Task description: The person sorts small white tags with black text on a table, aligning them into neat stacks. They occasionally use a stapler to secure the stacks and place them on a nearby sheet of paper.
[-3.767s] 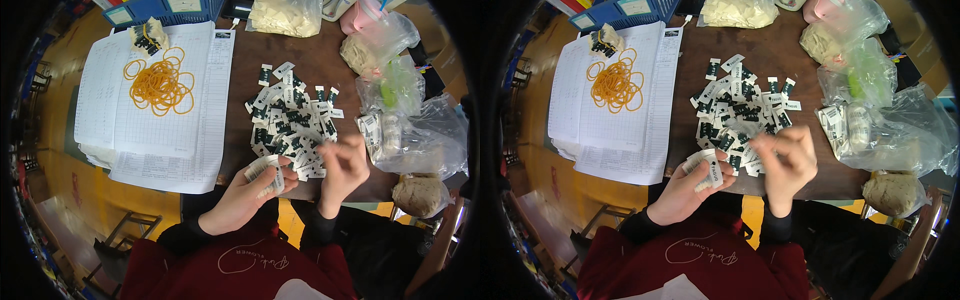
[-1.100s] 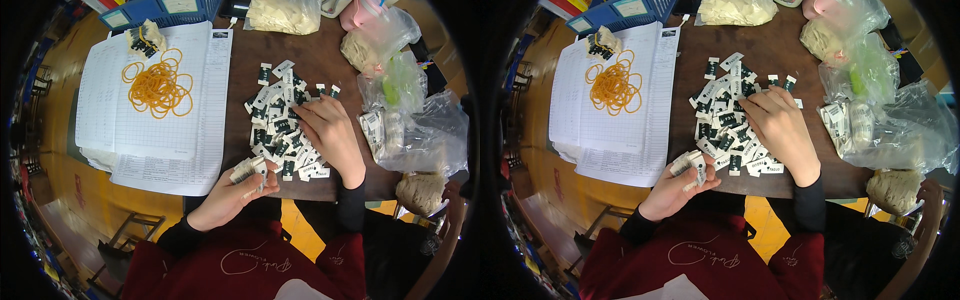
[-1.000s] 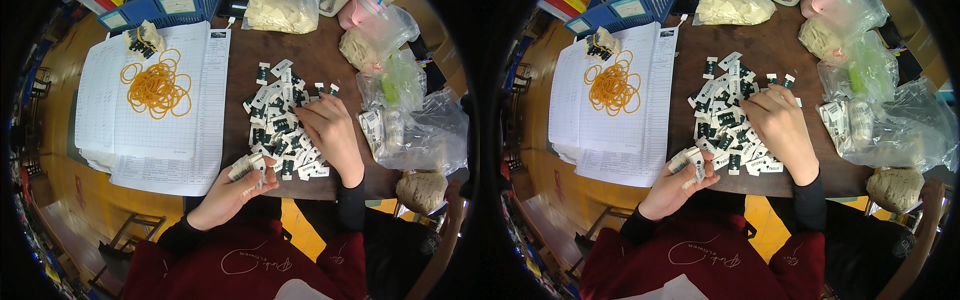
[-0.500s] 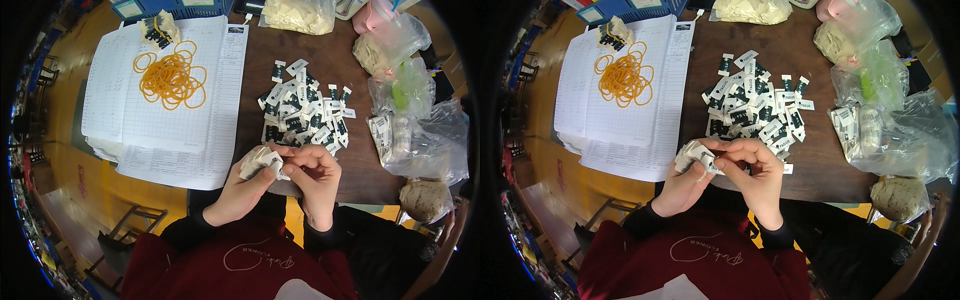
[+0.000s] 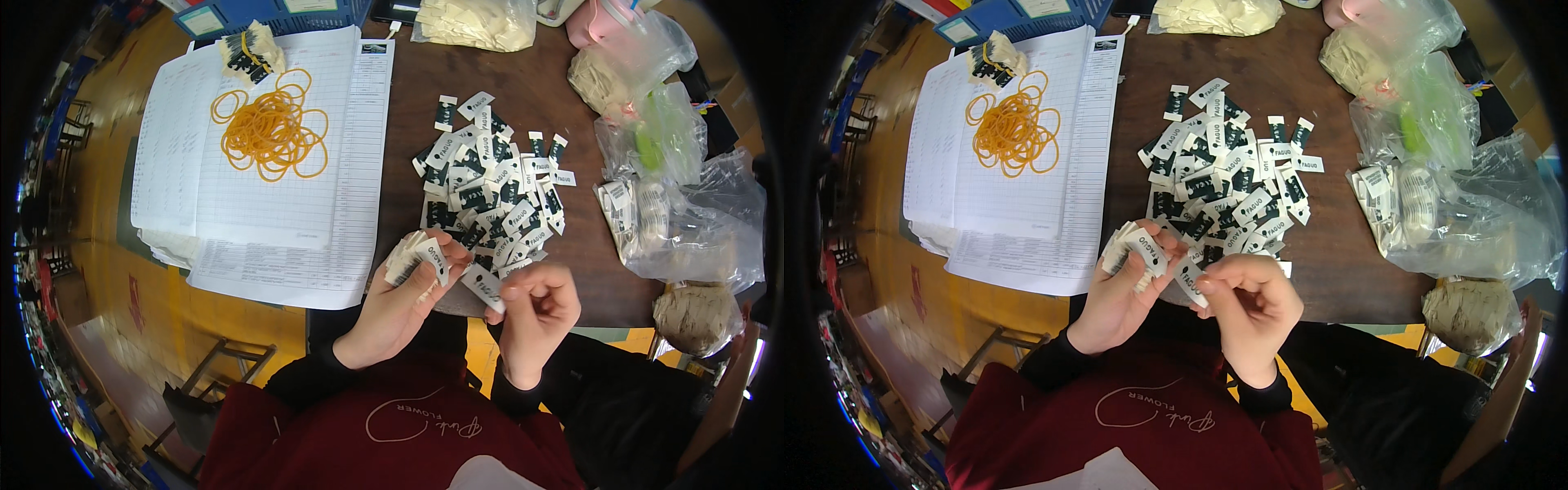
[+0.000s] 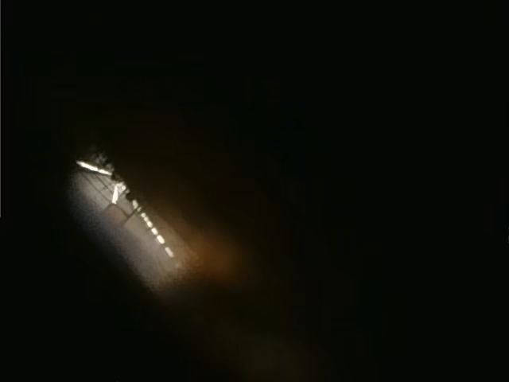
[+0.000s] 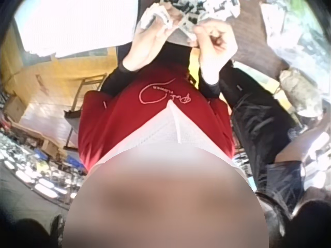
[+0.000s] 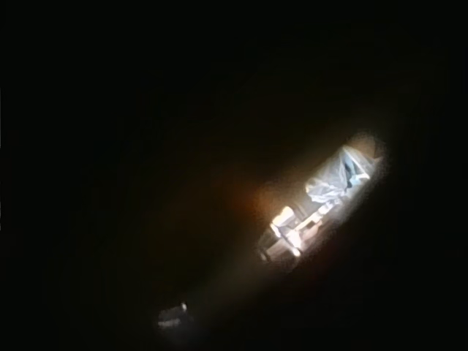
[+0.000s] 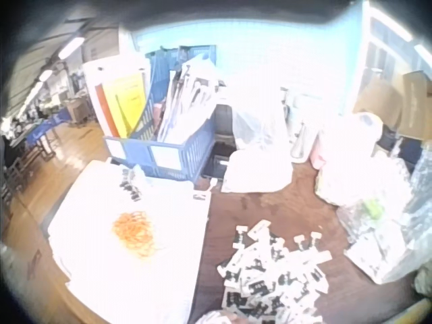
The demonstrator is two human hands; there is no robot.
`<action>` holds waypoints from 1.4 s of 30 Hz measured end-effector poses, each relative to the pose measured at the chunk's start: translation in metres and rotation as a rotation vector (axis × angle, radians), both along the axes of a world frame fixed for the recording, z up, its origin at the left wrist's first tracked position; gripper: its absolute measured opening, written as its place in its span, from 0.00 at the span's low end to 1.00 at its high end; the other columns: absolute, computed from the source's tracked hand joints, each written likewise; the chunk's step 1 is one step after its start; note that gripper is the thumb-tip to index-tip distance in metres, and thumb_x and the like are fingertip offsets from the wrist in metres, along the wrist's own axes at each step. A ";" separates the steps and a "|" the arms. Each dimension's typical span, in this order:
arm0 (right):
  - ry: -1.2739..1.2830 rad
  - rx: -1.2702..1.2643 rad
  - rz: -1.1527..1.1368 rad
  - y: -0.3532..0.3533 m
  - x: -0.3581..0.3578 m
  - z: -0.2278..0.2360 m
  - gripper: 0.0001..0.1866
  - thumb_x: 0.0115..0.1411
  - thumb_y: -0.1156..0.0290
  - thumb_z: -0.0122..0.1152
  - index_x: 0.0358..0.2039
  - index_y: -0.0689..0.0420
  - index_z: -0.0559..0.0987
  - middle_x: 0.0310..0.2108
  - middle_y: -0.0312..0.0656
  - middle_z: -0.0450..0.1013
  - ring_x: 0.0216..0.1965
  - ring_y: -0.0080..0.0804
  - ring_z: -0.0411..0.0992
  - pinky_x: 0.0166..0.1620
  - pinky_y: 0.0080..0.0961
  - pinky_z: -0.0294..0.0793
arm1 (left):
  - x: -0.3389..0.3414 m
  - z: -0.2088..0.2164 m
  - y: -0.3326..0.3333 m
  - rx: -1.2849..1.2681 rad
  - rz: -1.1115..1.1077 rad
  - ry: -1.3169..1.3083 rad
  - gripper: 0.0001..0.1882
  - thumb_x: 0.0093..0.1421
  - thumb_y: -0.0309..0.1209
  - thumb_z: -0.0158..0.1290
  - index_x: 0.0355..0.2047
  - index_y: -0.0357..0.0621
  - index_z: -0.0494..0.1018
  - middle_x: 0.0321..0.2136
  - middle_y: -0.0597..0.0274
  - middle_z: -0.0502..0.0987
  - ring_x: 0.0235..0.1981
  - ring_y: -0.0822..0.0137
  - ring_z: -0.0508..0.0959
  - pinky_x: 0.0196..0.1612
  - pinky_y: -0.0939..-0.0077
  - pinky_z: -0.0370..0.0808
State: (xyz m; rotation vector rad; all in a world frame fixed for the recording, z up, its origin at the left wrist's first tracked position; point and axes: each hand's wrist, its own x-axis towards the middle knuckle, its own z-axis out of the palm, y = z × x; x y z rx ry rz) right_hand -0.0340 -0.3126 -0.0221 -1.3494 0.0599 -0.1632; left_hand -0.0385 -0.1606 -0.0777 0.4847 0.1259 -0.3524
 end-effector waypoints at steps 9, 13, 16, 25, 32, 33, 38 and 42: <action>-0.064 -0.403 0.059 0.019 0.002 -0.018 0.11 0.56 0.86 0.69 0.39 0.61 0.80 0.26 0.37 0.79 0.26 0.12 0.73 0.29 0.13 0.72 | -0.011 -0.005 -0.007 -0.041 0.007 -0.083 0.23 0.71 0.34 0.52 0.62 0.41 0.62 0.56 0.61 0.70 0.57 0.68 0.72 0.58 0.64 0.71; -0.049 -0.611 0.147 0.009 0.006 -0.009 0.16 0.53 0.85 0.71 0.42 0.63 0.77 0.30 0.40 0.79 0.32 0.16 0.75 0.34 0.15 0.72 | -0.007 -0.002 -0.006 0.012 -0.015 -0.045 0.21 0.72 0.33 0.50 0.62 0.40 0.63 0.56 0.61 0.70 0.57 0.68 0.72 0.58 0.66 0.72; -0.205 -0.857 0.283 -0.010 0.015 0.006 0.23 0.49 0.78 0.76 0.46 0.60 0.77 0.41 0.45 0.78 0.41 0.28 0.77 0.45 0.25 0.75 | -0.005 0.009 0.005 0.038 -0.153 0.084 0.21 0.72 0.33 0.50 0.62 0.40 0.63 0.55 0.62 0.71 0.58 0.68 0.72 0.58 0.66 0.73; -0.391 -0.899 0.718 -0.021 0.021 0.001 0.37 0.45 0.60 0.77 0.56 0.58 0.76 0.58 0.45 0.73 0.57 0.47 0.72 0.58 0.46 0.72 | -0.010 0.012 0.019 0.022 -0.518 0.194 0.17 0.72 0.31 0.50 0.58 0.40 0.67 0.52 0.62 0.72 0.55 0.70 0.74 0.57 0.71 0.74; -0.405 -0.964 0.488 -0.042 0.040 0.010 0.28 0.49 0.66 0.74 0.51 0.62 0.79 0.54 0.48 0.75 0.52 0.48 0.74 0.54 0.39 0.72 | -0.005 0.017 0.026 0.066 -0.443 0.174 0.18 0.71 0.34 0.52 0.57 0.39 0.68 0.45 0.64 0.72 0.49 0.73 0.73 0.63 0.66 0.71; -0.355 -1.080 0.414 -0.046 0.046 0.010 0.25 0.52 0.71 0.71 0.51 0.61 0.79 0.54 0.47 0.74 0.52 0.49 0.73 0.55 0.39 0.71 | -0.002 0.019 0.026 0.092 -0.427 0.180 0.18 0.71 0.33 0.52 0.57 0.39 0.68 0.44 0.64 0.72 0.50 0.71 0.74 0.63 0.63 0.71; -0.304 -1.305 0.306 -0.047 0.065 -0.005 0.21 0.53 0.76 0.68 0.50 0.58 0.80 0.54 0.44 0.73 0.56 0.49 0.69 0.56 0.40 0.69 | 0.005 0.022 0.032 0.156 -0.347 0.158 0.18 0.70 0.32 0.53 0.57 0.40 0.68 0.43 0.62 0.72 0.50 0.69 0.75 0.64 0.60 0.71; -0.318 -1.305 0.348 -0.051 0.065 -0.007 0.18 0.52 0.76 0.68 0.45 0.58 0.81 0.54 0.44 0.72 0.56 0.48 0.69 0.56 0.41 0.69 | 0.003 0.018 0.034 0.180 -0.301 0.186 0.18 0.70 0.31 0.52 0.57 0.39 0.68 0.42 0.62 0.72 0.48 0.69 0.75 0.64 0.60 0.71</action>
